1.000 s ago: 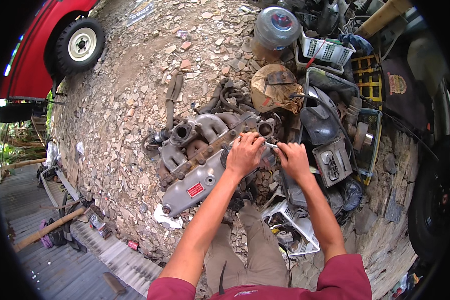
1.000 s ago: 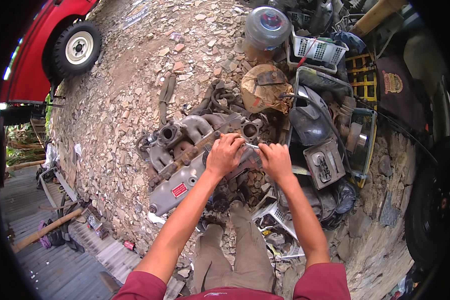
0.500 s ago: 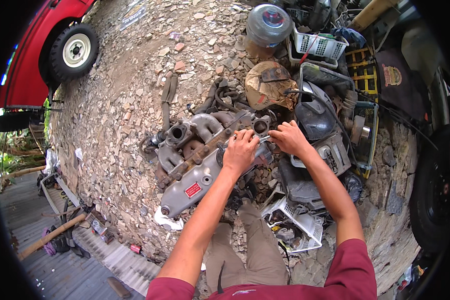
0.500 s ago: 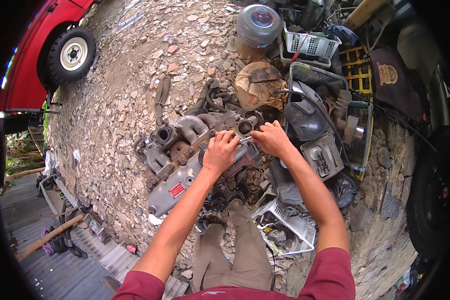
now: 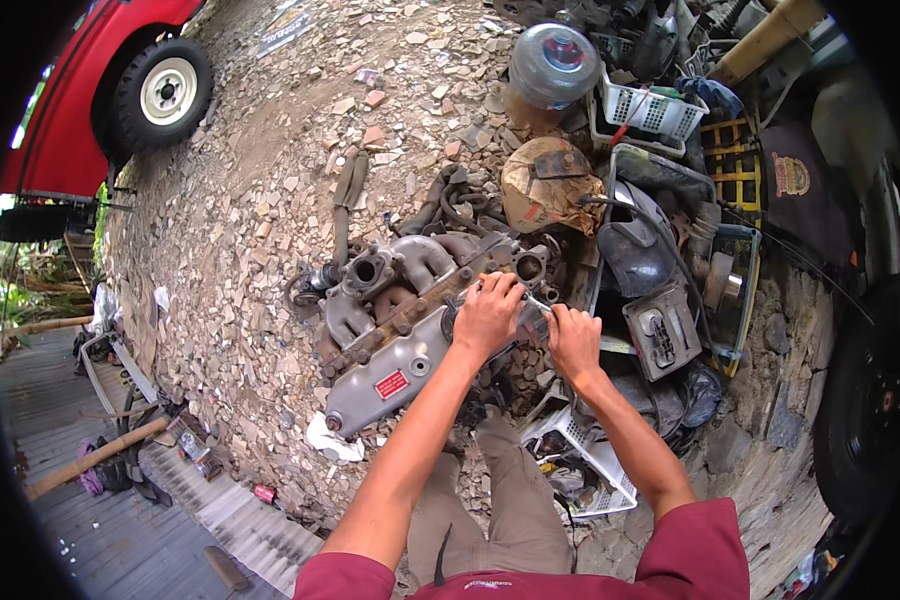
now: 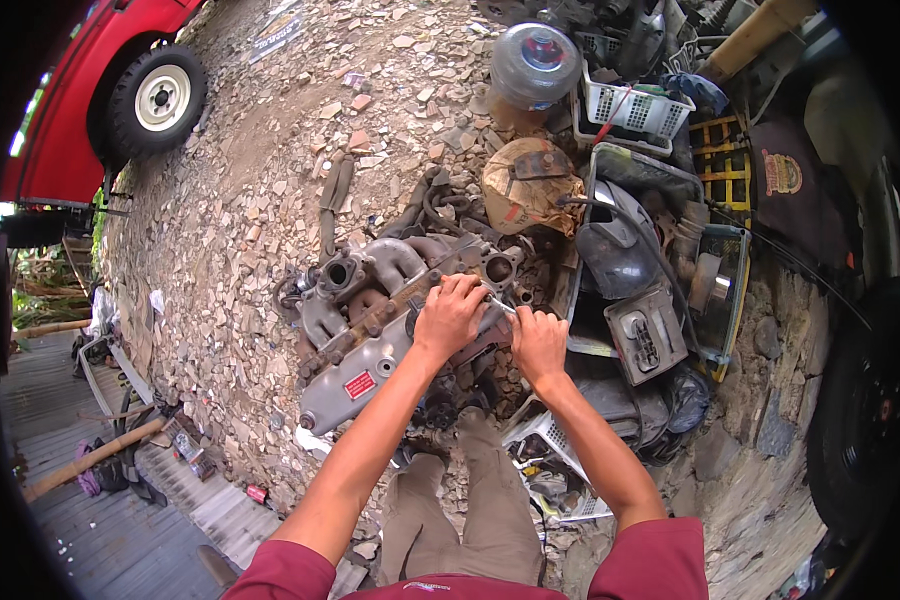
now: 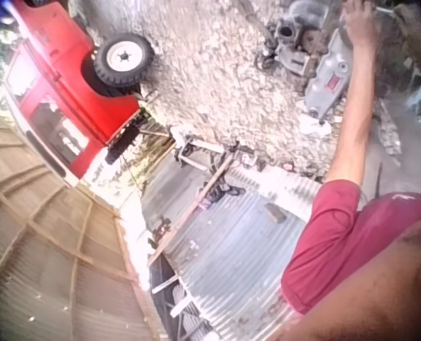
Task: The person sits on the ground and works on a metallic engine component, likely a valve cover. They use a small orange tool to scrape or clean the surface and then use a wrench to tighten bolts on the component.
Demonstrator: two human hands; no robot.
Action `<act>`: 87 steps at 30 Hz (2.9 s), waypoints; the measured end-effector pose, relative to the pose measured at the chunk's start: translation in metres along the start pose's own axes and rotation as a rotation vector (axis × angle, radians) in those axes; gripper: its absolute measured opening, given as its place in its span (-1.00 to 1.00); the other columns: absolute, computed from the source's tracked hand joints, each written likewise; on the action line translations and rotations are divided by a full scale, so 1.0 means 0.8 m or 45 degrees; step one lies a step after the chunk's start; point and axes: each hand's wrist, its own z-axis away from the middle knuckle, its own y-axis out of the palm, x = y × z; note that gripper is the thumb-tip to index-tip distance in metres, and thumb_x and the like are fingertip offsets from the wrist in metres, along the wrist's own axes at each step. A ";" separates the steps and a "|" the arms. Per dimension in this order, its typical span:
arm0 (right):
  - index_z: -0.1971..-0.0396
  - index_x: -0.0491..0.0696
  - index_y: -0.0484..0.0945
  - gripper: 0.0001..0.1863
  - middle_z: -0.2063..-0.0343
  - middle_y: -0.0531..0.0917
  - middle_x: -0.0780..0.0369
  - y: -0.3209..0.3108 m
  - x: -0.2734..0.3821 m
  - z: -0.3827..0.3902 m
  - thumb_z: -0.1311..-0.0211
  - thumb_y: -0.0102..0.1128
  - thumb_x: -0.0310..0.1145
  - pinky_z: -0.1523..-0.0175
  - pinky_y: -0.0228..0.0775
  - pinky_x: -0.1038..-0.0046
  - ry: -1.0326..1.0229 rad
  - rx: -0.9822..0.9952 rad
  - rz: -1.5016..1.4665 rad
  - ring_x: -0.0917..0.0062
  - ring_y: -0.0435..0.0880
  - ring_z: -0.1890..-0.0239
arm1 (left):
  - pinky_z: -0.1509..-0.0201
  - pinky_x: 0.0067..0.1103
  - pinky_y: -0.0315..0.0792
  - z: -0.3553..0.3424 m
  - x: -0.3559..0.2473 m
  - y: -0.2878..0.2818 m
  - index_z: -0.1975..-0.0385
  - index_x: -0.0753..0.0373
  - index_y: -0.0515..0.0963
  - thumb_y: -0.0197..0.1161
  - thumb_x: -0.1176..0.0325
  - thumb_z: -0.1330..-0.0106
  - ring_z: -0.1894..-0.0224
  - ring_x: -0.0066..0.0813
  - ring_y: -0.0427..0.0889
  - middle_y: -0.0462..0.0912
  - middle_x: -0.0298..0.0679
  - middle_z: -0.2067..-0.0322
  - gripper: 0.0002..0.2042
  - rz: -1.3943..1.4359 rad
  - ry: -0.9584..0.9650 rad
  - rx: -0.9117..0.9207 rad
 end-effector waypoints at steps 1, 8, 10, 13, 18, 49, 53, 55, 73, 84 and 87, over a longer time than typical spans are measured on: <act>0.25 0.01 0.59 -0.78 0.49 0.60 0.17 0.001 -0.004 0.000 -0.43 0.11 -0.16 0.20 0.25 0.15 -0.014 0.029 -0.001 0.21 0.57 0.38 | -0.08 -0.33 0.44 0.000 0.000 -0.001 0.05 0.11 0.58 0.32 0.21 -0.27 -0.15 -0.31 0.52 0.57 -0.32 -0.02 -0.71 0.023 -0.006 0.001; 0.22 0.01 0.59 -0.81 0.51 0.59 0.19 -0.023 -0.013 -0.008 -0.41 0.14 -0.19 0.20 0.26 0.20 -0.183 0.144 -0.020 0.27 0.58 0.40 | -0.08 -0.32 0.44 -0.001 -0.001 -0.005 0.05 0.10 0.58 0.33 0.22 -0.26 -0.14 -0.31 0.53 0.58 -0.32 0.01 -0.71 0.120 -0.024 -0.024; 0.19 0.00 0.58 -0.82 0.49 0.61 0.17 -0.027 -0.006 -0.006 -0.40 0.13 -0.21 0.20 0.27 0.20 -0.081 0.212 -0.057 0.26 0.60 0.39 | -0.08 -0.33 0.45 0.000 -0.001 -0.004 0.04 0.08 0.58 0.34 0.23 -0.26 -0.13 -0.31 0.54 0.59 -0.33 0.02 -0.71 0.127 -0.024 -0.029; 0.19 0.00 0.58 -0.83 0.46 0.63 0.16 -0.043 0.012 -0.007 -0.39 0.13 -0.23 0.19 0.27 0.18 0.032 0.311 -0.068 0.24 0.61 0.37 | -0.08 -0.33 0.45 0.001 0.000 -0.004 0.02 0.07 0.58 0.35 0.24 -0.25 -0.12 -0.32 0.55 0.59 -0.33 0.03 -0.70 0.129 -0.026 -0.028; 0.20 0.08 0.62 -0.80 0.46 0.61 0.20 -0.058 -0.015 -0.052 -0.35 0.19 -0.14 0.13 0.23 0.18 -0.370 0.252 0.225 0.28 0.56 0.31 | -0.10 -0.33 0.45 0.000 0.000 -0.006 0.02 0.11 0.59 0.35 0.24 -0.24 -0.14 -0.33 0.55 0.59 -0.33 0.00 -0.69 0.137 -0.051 -0.013; 0.39 -0.08 0.54 -0.67 0.51 0.68 0.08 0.015 -0.010 0.007 -0.42 0.13 -0.11 0.25 0.36 0.12 0.048 0.118 -0.029 0.14 0.66 0.41 | -0.11 -0.31 0.44 -0.005 -0.003 -0.005 0.06 0.09 0.61 0.35 0.29 -0.23 -0.15 -0.29 0.52 0.57 -0.31 0.00 -0.72 0.105 -0.027 0.023; 0.29 -0.04 0.63 -0.72 0.47 0.70 0.12 -0.002 -0.015 -0.001 -0.40 0.17 -0.12 0.17 0.31 0.10 0.133 0.210 -0.240 0.16 0.66 0.36 | -0.12 -0.32 0.43 -0.003 -0.002 -0.008 0.06 0.10 0.60 0.36 0.29 -0.21 -0.16 -0.29 0.51 0.57 -0.30 0.00 -0.70 0.154 -0.043 0.039; 0.28 -0.04 0.65 -0.72 0.46 0.70 0.12 0.003 -0.016 0.002 -0.38 0.19 -0.11 0.18 0.31 0.12 0.097 0.144 -0.216 0.17 0.66 0.36 | -0.12 -0.32 0.42 -0.004 -0.002 -0.010 0.06 0.11 0.60 0.36 0.30 -0.20 -0.15 -0.29 0.52 0.57 -0.30 0.00 -0.70 0.173 -0.053 0.024; 0.39 0.04 0.66 -0.71 0.64 0.59 0.25 -0.028 -0.081 -0.110 -0.29 0.29 -0.04 0.16 0.27 0.26 -0.800 0.414 -0.036 0.30 0.57 0.39 | -0.07 -0.32 0.46 -0.004 -0.002 -0.005 0.10 0.13 0.61 0.41 0.30 -0.18 -0.13 -0.28 0.52 0.57 -0.32 0.03 -0.71 0.186 -0.026 -0.027; 0.51 -0.08 0.53 -0.52 0.65 0.65 0.05 -0.001 -0.055 -0.056 -0.39 0.12 0.05 0.45 0.49 0.11 -0.288 0.343 0.036 0.11 0.69 0.56 | -0.06 -0.31 0.46 -0.007 -0.006 -0.008 0.11 0.09 0.63 0.39 0.29 -0.21 -0.14 -0.28 0.52 0.58 -0.32 0.02 -0.74 0.162 -0.025 0.031; 0.48 -0.10 0.55 -0.49 0.63 0.66 -0.01 0.015 -0.005 -0.014 -0.41 0.08 0.09 0.40 0.52 0.05 0.089 0.262 0.058 0.05 0.71 0.53 | -0.04 -0.32 0.46 -0.003 -0.003 -0.007 0.10 0.08 0.63 0.38 0.29 -0.22 -0.14 -0.29 0.52 0.58 -0.32 0.03 -0.75 0.124 -0.021 0.045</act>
